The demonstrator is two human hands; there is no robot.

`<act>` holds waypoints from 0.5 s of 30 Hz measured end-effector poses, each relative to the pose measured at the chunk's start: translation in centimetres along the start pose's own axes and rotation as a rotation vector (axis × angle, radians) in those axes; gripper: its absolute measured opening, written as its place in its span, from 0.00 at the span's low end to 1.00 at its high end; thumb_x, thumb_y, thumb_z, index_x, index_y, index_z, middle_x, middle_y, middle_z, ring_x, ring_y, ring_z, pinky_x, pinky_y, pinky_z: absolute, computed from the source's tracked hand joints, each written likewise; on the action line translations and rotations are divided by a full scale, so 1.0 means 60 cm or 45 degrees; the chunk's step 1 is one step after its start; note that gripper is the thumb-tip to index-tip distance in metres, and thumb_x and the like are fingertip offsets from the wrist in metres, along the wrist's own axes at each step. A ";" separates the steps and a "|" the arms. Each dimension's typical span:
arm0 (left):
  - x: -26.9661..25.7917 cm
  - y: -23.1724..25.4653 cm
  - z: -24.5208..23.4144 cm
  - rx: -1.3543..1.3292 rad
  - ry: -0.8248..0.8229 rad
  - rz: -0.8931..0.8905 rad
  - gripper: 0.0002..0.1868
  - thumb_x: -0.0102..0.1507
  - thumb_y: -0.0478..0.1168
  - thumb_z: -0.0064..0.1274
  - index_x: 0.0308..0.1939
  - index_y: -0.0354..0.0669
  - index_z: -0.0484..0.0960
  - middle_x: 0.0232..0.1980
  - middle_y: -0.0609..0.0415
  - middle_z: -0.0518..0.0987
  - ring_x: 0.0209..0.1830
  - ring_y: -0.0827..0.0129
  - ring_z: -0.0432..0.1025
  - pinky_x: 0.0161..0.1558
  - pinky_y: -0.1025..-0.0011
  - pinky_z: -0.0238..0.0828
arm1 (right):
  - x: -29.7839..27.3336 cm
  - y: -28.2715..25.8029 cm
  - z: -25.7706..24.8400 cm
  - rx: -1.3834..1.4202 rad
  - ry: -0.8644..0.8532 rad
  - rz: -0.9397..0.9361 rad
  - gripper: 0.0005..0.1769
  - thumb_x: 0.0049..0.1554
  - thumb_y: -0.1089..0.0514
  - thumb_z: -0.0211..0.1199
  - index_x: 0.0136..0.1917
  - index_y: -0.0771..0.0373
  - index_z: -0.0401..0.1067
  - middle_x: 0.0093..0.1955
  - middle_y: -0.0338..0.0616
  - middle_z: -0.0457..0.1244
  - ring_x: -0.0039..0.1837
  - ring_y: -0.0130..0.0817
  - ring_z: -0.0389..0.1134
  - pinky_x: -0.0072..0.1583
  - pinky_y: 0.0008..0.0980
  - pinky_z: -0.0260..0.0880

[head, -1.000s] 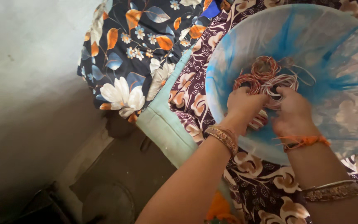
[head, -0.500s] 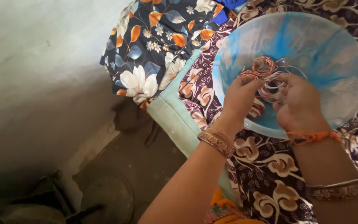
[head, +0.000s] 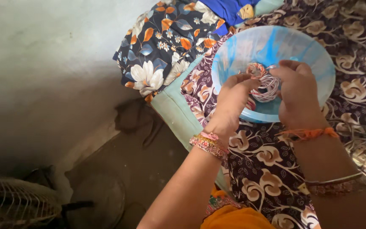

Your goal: The person winds a long strand of pink and black yarn into a neat ball by hand. They start by picking up the yarn from a pile on the bed, then repeatedly wrap it around their fingers to form a compact bundle, which they place into a blue plastic bowl containing other wound yarn balls.

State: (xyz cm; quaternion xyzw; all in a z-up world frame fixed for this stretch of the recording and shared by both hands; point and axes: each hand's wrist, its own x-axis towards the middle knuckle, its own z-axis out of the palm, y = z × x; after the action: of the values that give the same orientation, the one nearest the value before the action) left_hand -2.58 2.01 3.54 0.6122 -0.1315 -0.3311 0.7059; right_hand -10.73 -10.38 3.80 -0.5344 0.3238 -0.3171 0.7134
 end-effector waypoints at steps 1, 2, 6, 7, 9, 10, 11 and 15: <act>-0.004 0.003 0.003 0.003 -0.011 0.026 0.26 0.57 0.44 0.57 0.57 0.33 0.80 0.49 0.47 0.83 0.45 0.63 0.75 0.41 0.67 0.72 | -0.007 -0.011 0.003 -0.029 0.006 -0.017 0.21 0.54 0.59 0.65 0.61 0.60 0.67 0.50 0.37 0.64 0.48 0.26 0.66 0.47 0.26 0.66; -0.008 0.008 0.007 0.005 -0.023 0.051 0.26 0.57 0.44 0.57 0.56 0.33 0.81 0.48 0.47 0.83 0.45 0.64 0.74 0.40 0.68 0.71 | -0.014 -0.021 0.006 -0.057 0.012 -0.033 0.22 0.53 0.59 0.65 0.61 0.60 0.68 0.50 0.38 0.64 0.47 0.26 0.65 0.47 0.26 0.65; -0.028 0.035 0.012 0.043 -0.081 0.085 0.28 0.56 0.45 0.56 0.58 0.35 0.81 0.48 0.47 0.83 0.42 0.62 0.74 0.34 0.67 0.70 | -0.049 -0.055 0.003 -0.111 -0.043 -0.149 0.20 0.55 0.60 0.63 0.60 0.60 0.69 0.51 0.40 0.63 0.48 0.27 0.64 0.48 0.26 0.65; -0.031 0.043 0.015 0.055 -0.072 0.077 0.29 0.56 0.45 0.56 0.59 0.36 0.79 0.50 0.47 0.82 0.44 0.62 0.74 0.36 0.66 0.69 | -0.053 -0.062 0.005 -0.106 -0.060 -0.188 0.19 0.55 0.61 0.63 0.60 0.61 0.69 0.51 0.39 0.63 0.49 0.27 0.64 0.48 0.27 0.64; -0.036 0.056 0.016 0.082 -0.055 0.057 0.32 0.55 0.46 0.57 0.62 0.37 0.76 0.53 0.47 0.82 0.48 0.61 0.75 0.39 0.64 0.69 | -0.060 -0.076 0.008 -0.094 -0.089 -0.263 0.18 0.55 0.62 0.64 0.59 0.62 0.69 0.52 0.38 0.63 0.50 0.28 0.63 0.48 0.29 0.63; -0.034 0.062 0.017 0.045 -0.067 0.120 0.33 0.55 0.45 0.58 0.63 0.35 0.75 0.56 0.46 0.80 0.51 0.61 0.74 0.44 0.65 0.69 | -0.063 -0.084 0.010 -0.132 -0.135 -0.340 0.18 0.55 0.62 0.64 0.59 0.63 0.69 0.54 0.39 0.63 0.52 0.29 0.64 0.51 0.29 0.65; -0.033 0.065 0.020 0.011 -0.078 0.173 0.34 0.55 0.45 0.59 0.64 0.33 0.74 0.59 0.45 0.79 0.54 0.60 0.73 0.49 0.66 0.69 | -0.070 -0.092 0.011 -0.169 -0.177 -0.407 0.18 0.56 0.62 0.64 0.59 0.64 0.69 0.56 0.39 0.63 0.55 0.29 0.66 0.53 0.30 0.67; -0.038 0.068 0.011 -0.052 -0.150 0.204 0.37 0.54 0.43 0.60 0.65 0.31 0.72 0.64 0.43 0.75 0.61 0.59 0.72 0.57 0.65 0.69 | -0.110 -0.118 0.019 -0.354 -0.128 -0.477 0.20 0.57 0.60 0.63 0.63 0.64 0.69 0.59 0.42 0.65 0.57 0.31 0.66 0.55 0.31 0.68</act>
State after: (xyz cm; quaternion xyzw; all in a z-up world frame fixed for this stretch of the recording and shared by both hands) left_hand -3.42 3.03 8.07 0.5646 -0.2147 -0.3116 0.7335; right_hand -14.46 -6.09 11.75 -0.6933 0.2236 -0.3692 0.5771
